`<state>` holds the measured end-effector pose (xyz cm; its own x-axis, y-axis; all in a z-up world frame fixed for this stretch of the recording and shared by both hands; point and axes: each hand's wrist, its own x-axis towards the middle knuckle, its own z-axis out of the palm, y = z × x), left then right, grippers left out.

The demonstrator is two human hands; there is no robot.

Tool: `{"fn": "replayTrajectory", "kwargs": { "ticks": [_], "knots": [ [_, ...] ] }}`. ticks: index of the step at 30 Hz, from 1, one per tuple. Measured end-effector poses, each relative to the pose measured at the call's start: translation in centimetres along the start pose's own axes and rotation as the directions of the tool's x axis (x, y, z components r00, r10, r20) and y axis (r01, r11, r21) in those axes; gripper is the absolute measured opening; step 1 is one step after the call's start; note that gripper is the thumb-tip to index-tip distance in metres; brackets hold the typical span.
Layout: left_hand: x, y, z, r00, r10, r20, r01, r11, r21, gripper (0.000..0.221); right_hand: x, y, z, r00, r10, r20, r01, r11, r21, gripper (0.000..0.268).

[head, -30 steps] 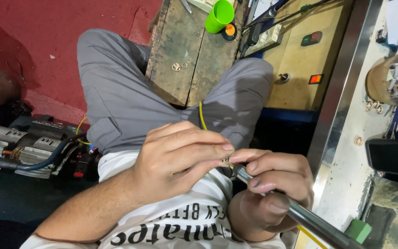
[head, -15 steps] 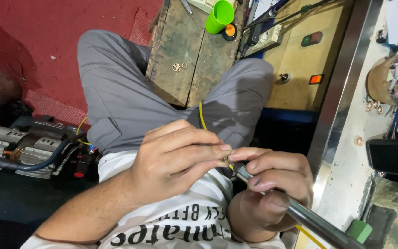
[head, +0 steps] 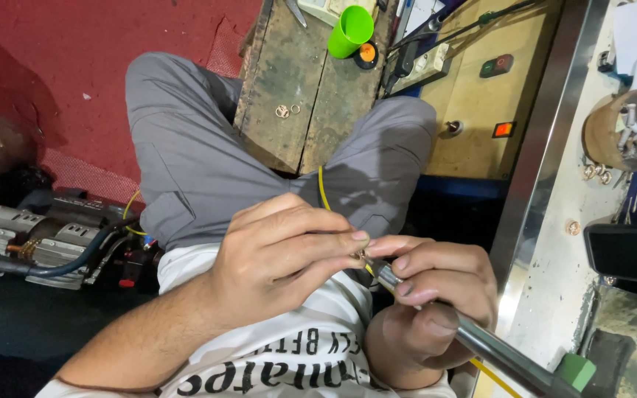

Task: Polishing a jewelry ring using a handheld rotary tool at a workshop bench.

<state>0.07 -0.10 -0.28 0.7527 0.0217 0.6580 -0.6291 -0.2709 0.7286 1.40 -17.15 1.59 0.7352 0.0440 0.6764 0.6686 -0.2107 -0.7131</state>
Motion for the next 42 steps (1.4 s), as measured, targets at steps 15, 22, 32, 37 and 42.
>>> {"fn": "replayTrajectory", "kwargs": {
  "ticks": [15, 22, 32, 37, 42],
  "knots": [
    [0.2, 0.0, -0.2, 1.000, 0.002, 0.004, -0.002, 0.999, 0.039, 0.015, 0.3, 0.1, 0.0, 0.999, 0.008, 0.039, -0.009, 1.000, 0.027, 0.050],
    [0.4, 0.1, -0.2, 1.000, 0.005, -0.009, -0.005, 0.998, 0.059, 0.016, 1.3, -0.9, 1.1, 1.000, 0.004, 0.027, -0.003, 0.999, -0.037, 0.054],
    [0.1, -0.6, 0.2, 0.976, -0.197, -0.092, 0.190, 0.979, -0.079, 0.025, 0.6, 3.3, -1.3, 0.967, -0.036, -0.252, 0.076, 0.986, 0.149, 0.044],
    [0.0, -1.0, 0.4, 0.978, -0.187, -0.091, 0.180, 0.980, -0.081, 0.023, -1.4, 3.9, -1.5, 0.988, -0.010, -0.153, 0.039, 0.982, 0.185, 0.038],
    [-0.3, -1.3, 0.5, 0.978, -0.188, -0.093, 0.178, 0.979, -0.104, 0.024, -2.7, 4.8, -2.5, 0.985, 0.152, -0.079, -0.100, 0.885, 0.454, 0.017]
  ]
}}
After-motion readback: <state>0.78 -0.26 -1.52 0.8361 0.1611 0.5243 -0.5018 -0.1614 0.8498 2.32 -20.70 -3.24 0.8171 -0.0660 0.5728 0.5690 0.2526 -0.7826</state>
